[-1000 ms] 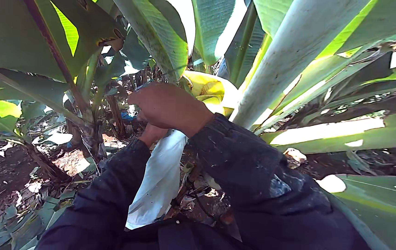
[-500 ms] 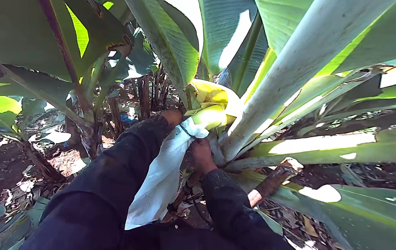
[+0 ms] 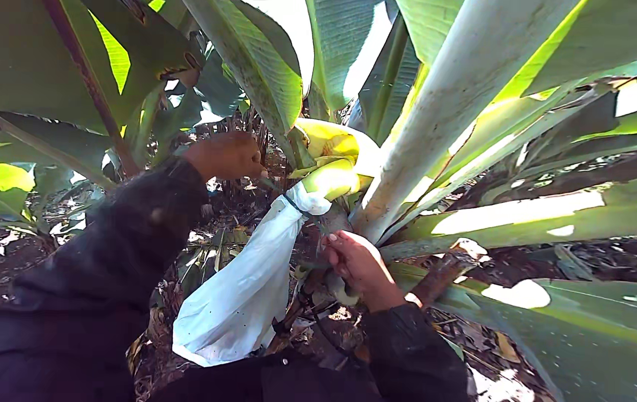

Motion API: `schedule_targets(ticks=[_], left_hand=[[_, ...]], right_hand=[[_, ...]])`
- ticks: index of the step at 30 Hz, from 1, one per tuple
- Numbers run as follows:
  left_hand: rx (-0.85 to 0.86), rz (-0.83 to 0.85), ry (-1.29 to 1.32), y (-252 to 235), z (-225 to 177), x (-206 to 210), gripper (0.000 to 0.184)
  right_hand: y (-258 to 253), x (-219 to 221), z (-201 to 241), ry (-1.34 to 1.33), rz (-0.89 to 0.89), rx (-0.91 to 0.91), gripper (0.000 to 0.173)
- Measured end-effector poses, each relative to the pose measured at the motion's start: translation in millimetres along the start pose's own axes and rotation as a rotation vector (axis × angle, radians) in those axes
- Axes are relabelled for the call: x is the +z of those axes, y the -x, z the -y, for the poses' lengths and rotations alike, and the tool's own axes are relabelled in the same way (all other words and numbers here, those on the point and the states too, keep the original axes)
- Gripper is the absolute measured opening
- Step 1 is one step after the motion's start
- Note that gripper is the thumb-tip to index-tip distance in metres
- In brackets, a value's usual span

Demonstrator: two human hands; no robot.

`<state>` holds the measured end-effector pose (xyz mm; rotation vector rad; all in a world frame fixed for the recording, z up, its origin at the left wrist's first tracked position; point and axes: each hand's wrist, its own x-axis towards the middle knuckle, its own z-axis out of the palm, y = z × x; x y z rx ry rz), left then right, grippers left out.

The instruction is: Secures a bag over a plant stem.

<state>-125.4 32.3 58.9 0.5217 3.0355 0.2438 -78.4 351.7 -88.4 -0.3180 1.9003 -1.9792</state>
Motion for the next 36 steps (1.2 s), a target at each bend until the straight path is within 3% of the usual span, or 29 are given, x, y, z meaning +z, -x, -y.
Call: schedule_targets(ticks=[3, 7, 10, 13, 17, 21, 24, 26, 29, 31, 34, 36], left_hand=[[0.101, -0.009, 0.034, 56.7, -45.6, 7.8, 0.038], [0.376, -0.073, -0.086, 84.5, -96.4, 66.0, 0.033], [0.144, -0.054, 0.083, 81.4, -91.7, 45.4, 0.043], [0.007, -0.201, 0.194, 57.2, -87.8, 18.9, 0.05], [0.102, -0.089, 0.189, 56.5, -92.9, 28.4, 0.062], [0.168, -0.049, 0.475, 47.5, -89.1, 78.0, 0.041], [0.218, -0.05, 0.66, 46.1, -75.2, 100.2, 0.022], [0.199, -0.005, 0.703, 49.3, -69.6, 104.7, 0.019], [0.036, 0.058, 0.769, 53.6, -63.7, 94.6, 0.029], [-0.085, 0.066, 0.862, 57.1, -55.7, 84.8, 0.028], [-0.124, 0.046, 1.097, 61.4, -46.2, 79.4, 0.023], [-0.051, 0.064, 1.133, 63.2, -51.7, 75.5, 0.023]], right_hand=[[17.5, 14.3, 13.8, -0.314, 0.213, -0.042, 0.033], [0.8, 59.0, 23.7, -0.418, 0.169, -0.002, 0.027], [-2.8, 69.6, 28.1, -0.413, 0.028, -0.045, 0.026], [7.9, 63.6, 25.5, -0.258, -0.081, -0.115, 0.024], [0.3, 80.5, 23.3, -0.174, -0.179, -0.248, 0.022], [1.2, 79.5, 17.3, -0.015, -0.247, -0.319, 0.016], [1.0, 68.7, 12.3, 0.239, -0.211, -0.368, 0.017], [3.6, 64.8, 10.4, 0.383, -0.198, -0.368, 0.018], [7.4, 63.8, 16.1, 0.472, -0.201, -0.35, 0.015], [15.3, 60.5, 28.6, 0.572, -0.19, -0.224, 0.029], [27.4, 56.4, 52.0, 0.887, 0.038, -0.004, 0.026], [32.6, 61.7, 62.1, 1.11, 0.154, -0.084, 0.031]])
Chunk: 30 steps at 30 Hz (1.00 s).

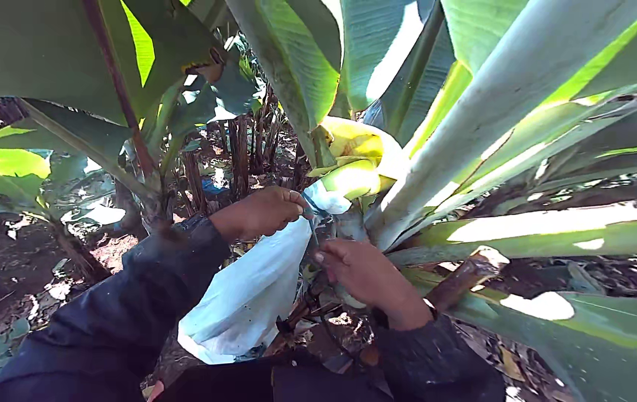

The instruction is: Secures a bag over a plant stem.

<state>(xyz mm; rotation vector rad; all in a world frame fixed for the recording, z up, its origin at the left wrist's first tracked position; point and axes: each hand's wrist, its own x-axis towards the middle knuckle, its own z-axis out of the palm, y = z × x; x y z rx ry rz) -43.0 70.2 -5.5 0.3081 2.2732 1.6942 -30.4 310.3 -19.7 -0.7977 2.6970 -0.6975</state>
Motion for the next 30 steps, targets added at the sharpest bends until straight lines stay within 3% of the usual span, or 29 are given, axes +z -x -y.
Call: schedule_targets(ticks=[3, 5, 8, 11, 13, 17, 20, 22, 25, 27, 30], left_hand=[[0.171, 0.128, -0.364, -0.1, -11.9, 3.6, 0.024], [0.296, 0.106, -0.618, 0.9, -18.2, 6.5, 0.026], [0.643, -0.202, -1.083, -9.6, -7.8, 15.4, 0.016], [0.976, -0.486, -1.193, -29.2, 9.5, 10.3, 0.019], [0.911, -0.439, -1.064, -32.2, 12.3, 10.2, 0.02], [0.223, -0.014, -0.452, -20.0, -16.3, 5.0, 0.016], [0.136, 0.065, -0.281, -22.7, -18.8, 4.8, 0.028], [0.2, 0.019, -0.305, -28.6, -19.3, 5.9, 0.037], [0.343, -0.28, -0.593, -51.6, -11.9, -12.6, 0.046], [0.328, -0.456, -0.791, -73.2, 1.9, -32.5, 0.049], [0.259, -0.505, -0.909, -108.1, 26.2, -44.4, 0.047]], right_hand=[[1.6, -12.3, 8.4, 0.138, -0.311, -0.243, 0.027], [-5.6, -24.4, 10.2, 0.151, -0.519, -0.279, 0.024], [-25.4, -24.0, 5.1, 0.103, -0.634, -0.177, 0.026], [-50.8, -15.6, -1.7, -0.01, -0.585, -0.046, 0.029], [-49.2, -11.1, -5.0, -0.026, -0.612, -0.039, 0.027], [-29.8, 0.4, -9.6, 0.0, -0.796, -0.181, 0.044], [-28.9, 15.9, -10.2, 0.008, -0.609, -0.278, 0.062], [-30.6, 21.6, -12.8, -0.135, -0.498, -0.259, 0.053], [-28.3, 29.8, -26.2, -0.509, -0.421, -0.214, 0.048], [-22.2, 43.4, -40.6, -0.634, -0.468, -0.228, 0.049], [-9.1, 61.4, -60.7, -0.61, -0.607, -0.252, 0.048]])
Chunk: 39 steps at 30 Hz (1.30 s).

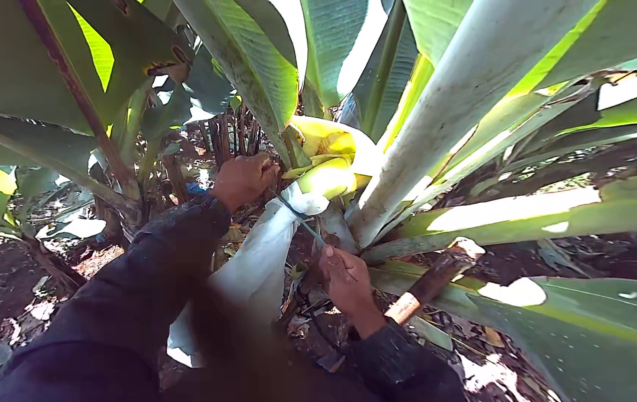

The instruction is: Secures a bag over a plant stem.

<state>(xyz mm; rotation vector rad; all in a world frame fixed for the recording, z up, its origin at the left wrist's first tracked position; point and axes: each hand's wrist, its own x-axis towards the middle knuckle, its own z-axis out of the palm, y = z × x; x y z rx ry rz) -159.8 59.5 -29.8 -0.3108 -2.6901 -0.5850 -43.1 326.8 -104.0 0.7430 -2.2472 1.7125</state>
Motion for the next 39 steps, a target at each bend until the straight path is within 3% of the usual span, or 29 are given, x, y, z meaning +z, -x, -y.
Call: schedule_targets(ticks=[4, 9, 12, 15, 18, 20, 22, 25, 27, 29, 31, 32, 34, 37, 39], left_hand=[[0.011, -0.012, 0.015, -23.8, 2.1, 36.1, 0.047], [0.079, 0.089, -0.036, -12.1, 9.6, 2.5, 0.055], [0.132, 0.238, 0.274, 21.5, 19.3, -20.1, 0.049], [0.106, 0.336, 0.71, 55.5, -10.6, -29.5, 0.02], [0.259, 0.188, 0.462, 66.9, -44.2, -15.6, 0.025], [0.374, -0.202, 0.333, 69.5, -39.3, 8.6, 0.023], [0.3, -0.467, 0.26, 72.0, -38.0, 20.7, 0.023], [0.222, -0.562, 0.166, 79.8, -36.7, 30.8, 0.028], [0.195, -0.486, 0.232, 84.3, -39.2, 29.0, 0.023], [0.0, -0.213, 0.508, 91.2, -47.1, 10.2, 0.019], [-0.193, 0.071, 0.836, 94.7, -47.7, -3.1, 0.017], [-0.26, 0.132, 0.97, 95.8, -47.9, -3.8, 0.015], [-0.329, 0.154, 1.092, 94.6, -51.4, -4.5, 0.012], [-0.266, 0.133, 0.928, 87.7, -56.2, -6.2, 0.016], [-0.187, 0.058, 0.745, 82.2, -52.7, -11.5, 0.024]], right_hand=[[9.5, -7.3, -8.9, 0.096, -0.076, -0.129, 0.049], [5.5, -32.3, -3.7, 0.343, -0.03, -0.157, 0.053], [0.7, -42.8, 18.0, 0.443, 0.097, -0.232, 0.057], [-24.0, -25.1, 59.5, 0.36, 0.334, -0.358, 0.048], [-56.6, 13.7, 96.5, 0.377, 0.434, -0.439, 0.04], [-76.8, 29.0, 112.2, 0.246, 0.379, -0.257, 0.037], [-103.5, 33.8, 115.5, -0.146, 0.216, 0.096, 0.039], [-132.8, 38.0, 93.5, -0.641, -0.019, 0.432, 0.042], [-127.7, 35.5, 84.1, -0.661, 0.041, 0.466, 0.04], [-113.8, 26.8, 80.6, -0.47, 0.156, 0.342, 0.031], [-95.5, 15.4, 80.7, -0.027, 0.22, 0.173, 0.033], [-84.7, 11.3, 82.1, 0.208, 0.256, 0.097, 0.031], [-69.2, 12.1, 78.8, 0.535, 0.308, -0.026, 0.027], [-69.6, 20.7, 49.7, 0.637, 0.181, -0.166, 0.017], [-68.2, 19.4, 44.1, 0.648, 0.139, -0.225, 0.02]])
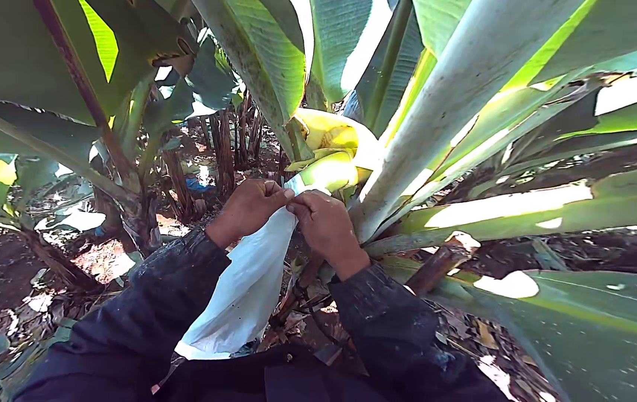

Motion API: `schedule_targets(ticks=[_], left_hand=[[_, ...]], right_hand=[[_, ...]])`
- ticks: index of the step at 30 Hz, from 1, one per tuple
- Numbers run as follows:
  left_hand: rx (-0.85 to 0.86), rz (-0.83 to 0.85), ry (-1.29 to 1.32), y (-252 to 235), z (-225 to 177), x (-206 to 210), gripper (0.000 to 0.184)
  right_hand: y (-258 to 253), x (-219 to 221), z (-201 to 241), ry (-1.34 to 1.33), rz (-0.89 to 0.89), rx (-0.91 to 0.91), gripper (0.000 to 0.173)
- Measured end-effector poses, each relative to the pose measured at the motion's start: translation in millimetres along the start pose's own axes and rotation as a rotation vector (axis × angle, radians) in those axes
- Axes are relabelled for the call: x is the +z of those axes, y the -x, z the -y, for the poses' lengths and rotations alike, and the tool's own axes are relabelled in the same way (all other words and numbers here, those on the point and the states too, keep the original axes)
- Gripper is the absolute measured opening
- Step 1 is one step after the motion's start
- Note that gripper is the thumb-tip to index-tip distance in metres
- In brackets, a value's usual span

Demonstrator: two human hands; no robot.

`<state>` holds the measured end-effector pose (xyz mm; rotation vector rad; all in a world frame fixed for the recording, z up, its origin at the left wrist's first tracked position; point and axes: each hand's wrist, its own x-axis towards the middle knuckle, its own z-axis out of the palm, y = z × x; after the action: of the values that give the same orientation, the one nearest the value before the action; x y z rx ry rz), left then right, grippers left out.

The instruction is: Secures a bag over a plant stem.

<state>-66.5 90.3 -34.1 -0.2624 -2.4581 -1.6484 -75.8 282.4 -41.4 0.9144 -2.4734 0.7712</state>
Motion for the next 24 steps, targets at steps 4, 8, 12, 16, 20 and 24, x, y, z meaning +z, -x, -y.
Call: schedule_targets(ticks=[4, 8, 12, 16, 20, 24], left_hand=[[0.073, -0.186, -0.354, -31.4, 4.7, -34.4, 0.031], [0.11, -0.184, -0.655, -66.0, 11.8, -32.7, 0.024], [0.252, -0.185, -0.793, -90.6, 17.9, -20.1, 0.025], [0.237, -0.12, -0.823, -103.3, 27.4, -13.4, 0.027], [0.228, -0.204, -0.721, -97.4, 31.2, -25.0, 0.03], [0.498, -0.6, -0.141, -50.8, 1.5, -105.3, 0.055]], right_hand=[[7.0, 5.7, -12.0, 0.071, -0.057, 0.014, 0.024], [16.3, 8.2, -22.3, 0.075, -0.067, 0.062, 0.025], [23.9, 5.6, -30.8, 0.05, -0.098, 0.058, 0.024], [28.0, -0.6, -36.1, 0.066, -0.069, 0.082, 0.025], [42.3, -13.5, -38.8, -0.143, 0.068, 0.291, 0.023], [123.9, -22.6, -86.7, -0.81, 0.394, 0.629, 0.02]])
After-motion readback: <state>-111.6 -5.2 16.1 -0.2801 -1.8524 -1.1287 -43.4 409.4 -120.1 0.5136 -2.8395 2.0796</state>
